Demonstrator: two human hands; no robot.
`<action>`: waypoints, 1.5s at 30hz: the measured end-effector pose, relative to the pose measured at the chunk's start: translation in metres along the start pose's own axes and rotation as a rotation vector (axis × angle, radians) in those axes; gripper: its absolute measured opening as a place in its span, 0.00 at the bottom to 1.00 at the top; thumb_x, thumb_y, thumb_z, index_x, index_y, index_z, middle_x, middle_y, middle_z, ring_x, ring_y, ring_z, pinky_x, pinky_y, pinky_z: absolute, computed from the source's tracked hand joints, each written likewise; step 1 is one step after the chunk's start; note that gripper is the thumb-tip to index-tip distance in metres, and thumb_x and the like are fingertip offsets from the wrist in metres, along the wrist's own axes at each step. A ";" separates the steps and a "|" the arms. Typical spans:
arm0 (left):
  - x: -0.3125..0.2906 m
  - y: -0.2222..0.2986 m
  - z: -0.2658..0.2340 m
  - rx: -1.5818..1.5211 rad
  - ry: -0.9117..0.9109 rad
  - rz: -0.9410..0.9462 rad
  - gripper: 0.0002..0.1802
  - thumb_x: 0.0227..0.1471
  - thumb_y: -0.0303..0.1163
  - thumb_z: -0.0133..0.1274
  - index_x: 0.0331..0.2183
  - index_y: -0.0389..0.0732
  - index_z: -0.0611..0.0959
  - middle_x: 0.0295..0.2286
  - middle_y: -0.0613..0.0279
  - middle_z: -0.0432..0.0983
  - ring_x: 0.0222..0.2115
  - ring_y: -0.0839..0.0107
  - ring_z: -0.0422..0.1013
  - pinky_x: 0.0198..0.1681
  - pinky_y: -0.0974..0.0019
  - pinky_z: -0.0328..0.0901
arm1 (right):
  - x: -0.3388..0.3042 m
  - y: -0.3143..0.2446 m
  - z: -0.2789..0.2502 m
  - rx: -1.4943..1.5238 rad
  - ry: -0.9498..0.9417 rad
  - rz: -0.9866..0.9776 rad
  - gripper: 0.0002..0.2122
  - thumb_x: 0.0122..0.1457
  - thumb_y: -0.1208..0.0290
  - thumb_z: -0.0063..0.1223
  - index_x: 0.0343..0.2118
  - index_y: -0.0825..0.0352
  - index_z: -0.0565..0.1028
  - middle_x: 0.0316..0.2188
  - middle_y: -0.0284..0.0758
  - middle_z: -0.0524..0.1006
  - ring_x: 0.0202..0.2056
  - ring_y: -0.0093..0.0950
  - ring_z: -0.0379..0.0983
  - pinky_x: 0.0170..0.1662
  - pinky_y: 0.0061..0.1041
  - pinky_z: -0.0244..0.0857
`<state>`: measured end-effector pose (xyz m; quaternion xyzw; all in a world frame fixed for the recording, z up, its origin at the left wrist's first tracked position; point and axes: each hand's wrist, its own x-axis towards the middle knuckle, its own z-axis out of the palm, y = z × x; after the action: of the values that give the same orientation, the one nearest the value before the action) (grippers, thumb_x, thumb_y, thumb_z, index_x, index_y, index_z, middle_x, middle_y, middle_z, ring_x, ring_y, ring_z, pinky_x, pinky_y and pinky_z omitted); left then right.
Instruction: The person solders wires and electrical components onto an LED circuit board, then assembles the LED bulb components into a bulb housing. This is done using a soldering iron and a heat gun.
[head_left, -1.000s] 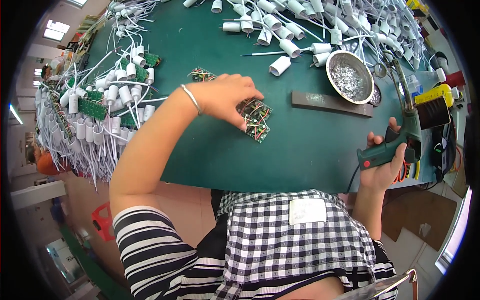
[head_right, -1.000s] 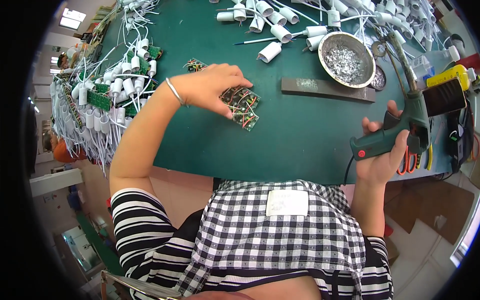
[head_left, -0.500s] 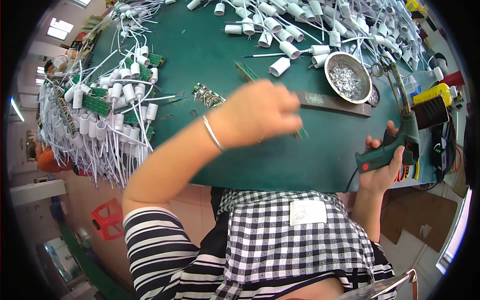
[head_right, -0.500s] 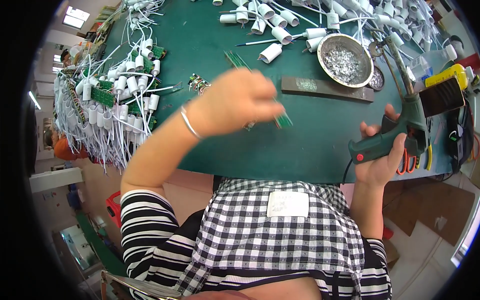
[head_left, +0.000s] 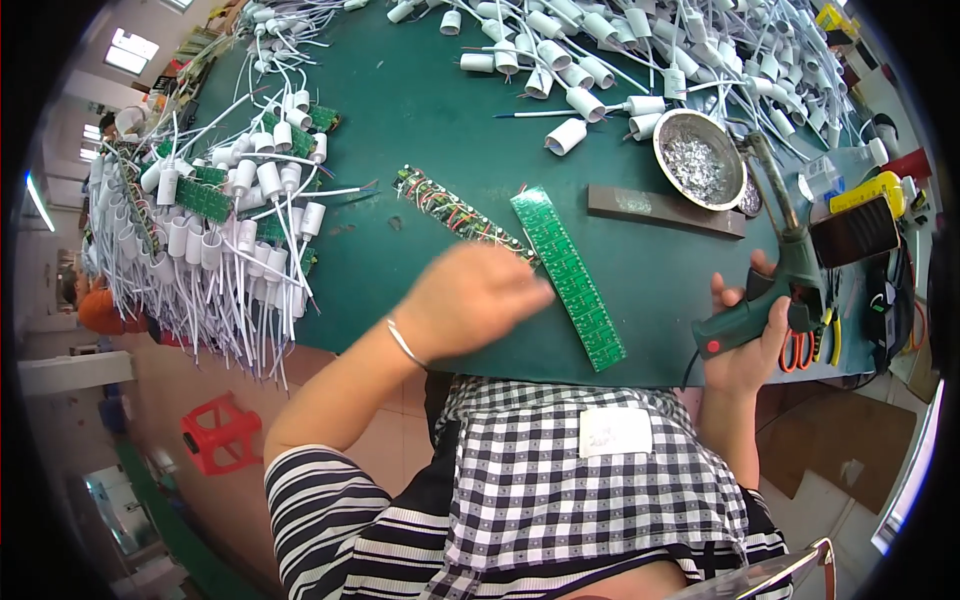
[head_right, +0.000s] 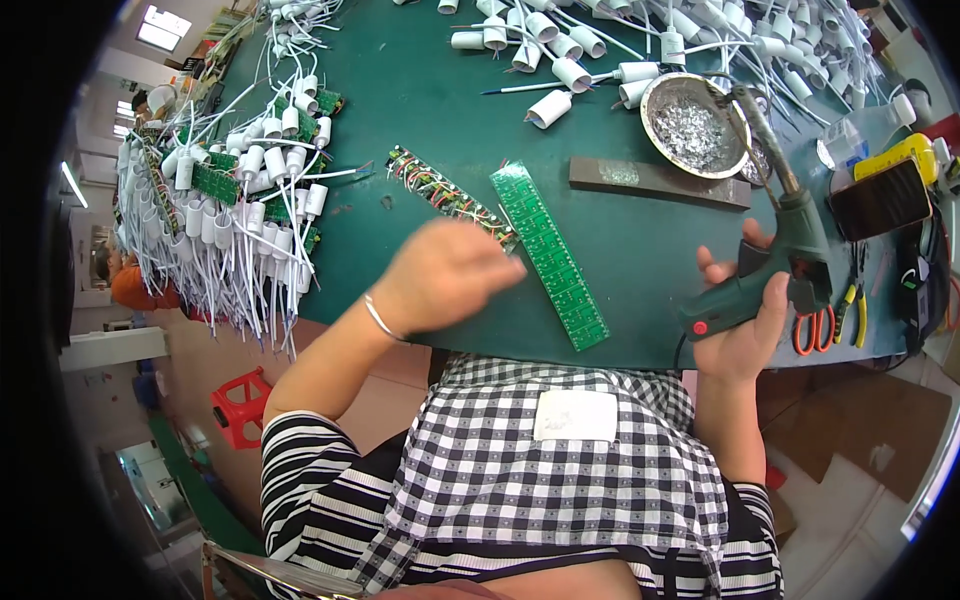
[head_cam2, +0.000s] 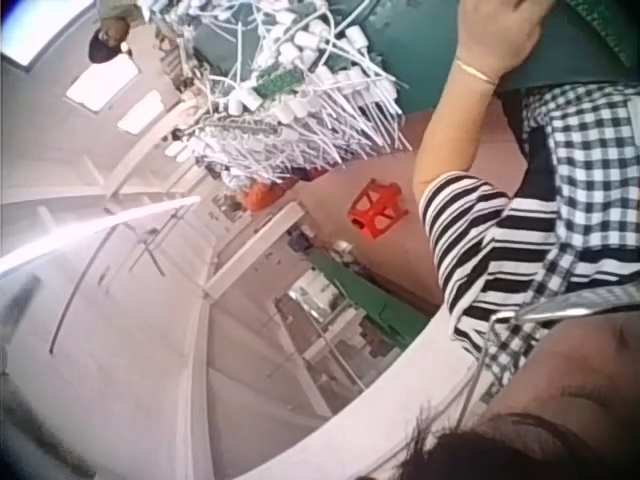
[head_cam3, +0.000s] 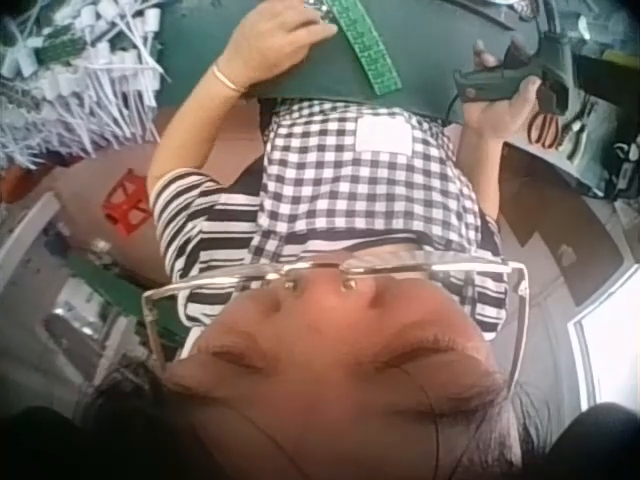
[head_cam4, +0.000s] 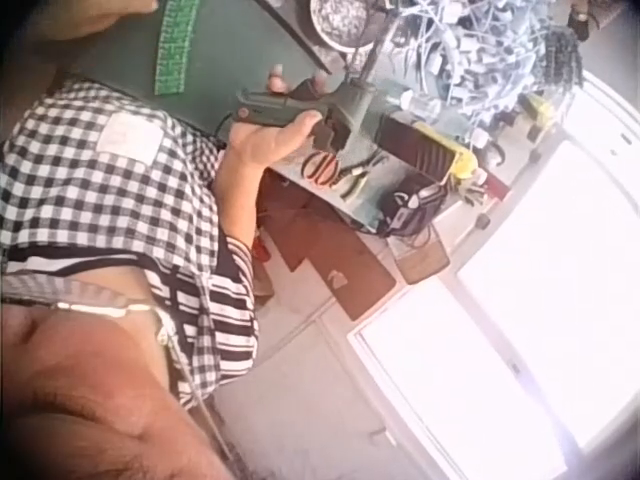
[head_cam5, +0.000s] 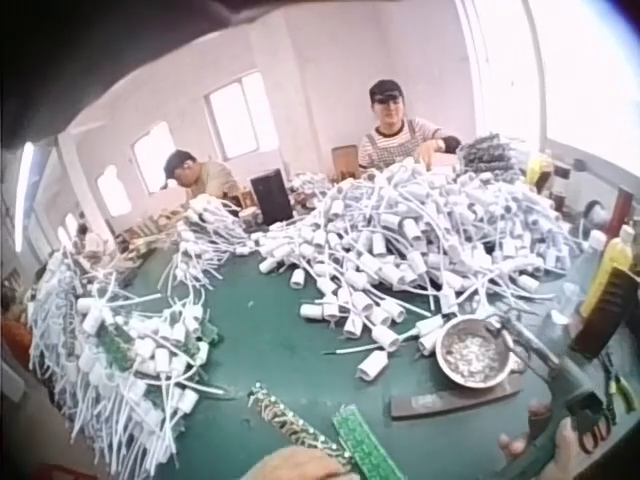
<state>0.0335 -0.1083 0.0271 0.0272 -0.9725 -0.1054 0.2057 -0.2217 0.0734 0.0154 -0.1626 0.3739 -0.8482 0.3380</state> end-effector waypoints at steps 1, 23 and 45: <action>-0.005 -0.015 -0.005 0.066 0.001 -0.144 0.16 0.40 0.27 0.54 0.36 0.46 0.79 0.33 0.62 0.72 0.37 0.62 0.69 0.41 0.59 0.63 | -0.001 0.002 0.000 0.003 -0.017 0.023 0.19 0.63 0.58 0.36 0.51 0.65 0.59 0.52 0.40 0.62 0.30 0.25 0.72 0.54 0.43 0.58; 0.008 -0.142 0.002 0.616 0.303 -0.119 0.13 0.36 0.23 0.51 0.30 0.47 0.72 0.31 0.65 0.65 0.39 0.65 0.65 0.48 0.60 0.63 | 0.003 0.013 0.011 -0.048 0.031 0.075 0.18 0.62 0.60 0.39 0.50 0.65 0.61 0.49 0.42 0.65 0.28 0.26 0.72 0.51 0.44 0.61; 0.053 -0.019 0.007 -0.033 -0.415 -0.097 0.34 0.29 0.37 0.64 0.45 0.53 0.75 0.47 0.68 0.67 0.52 0.61 0.59 0.57 0.51 0.51 | 0.018 -0.008 -0.006 -0.136 -0.046 0.022 0.22 0.60 0.58 0.41 0.52 0.66 0.59 0.51 0.43 0.64 0.30 0.27 0.72 0.47 0.42 0.66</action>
<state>-0.0181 -0.1308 0.0375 0.0483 -0.9898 -0.1343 -0.0039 -0.2418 0.0677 0.0182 -0.2004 0.4244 -0.8133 0.3440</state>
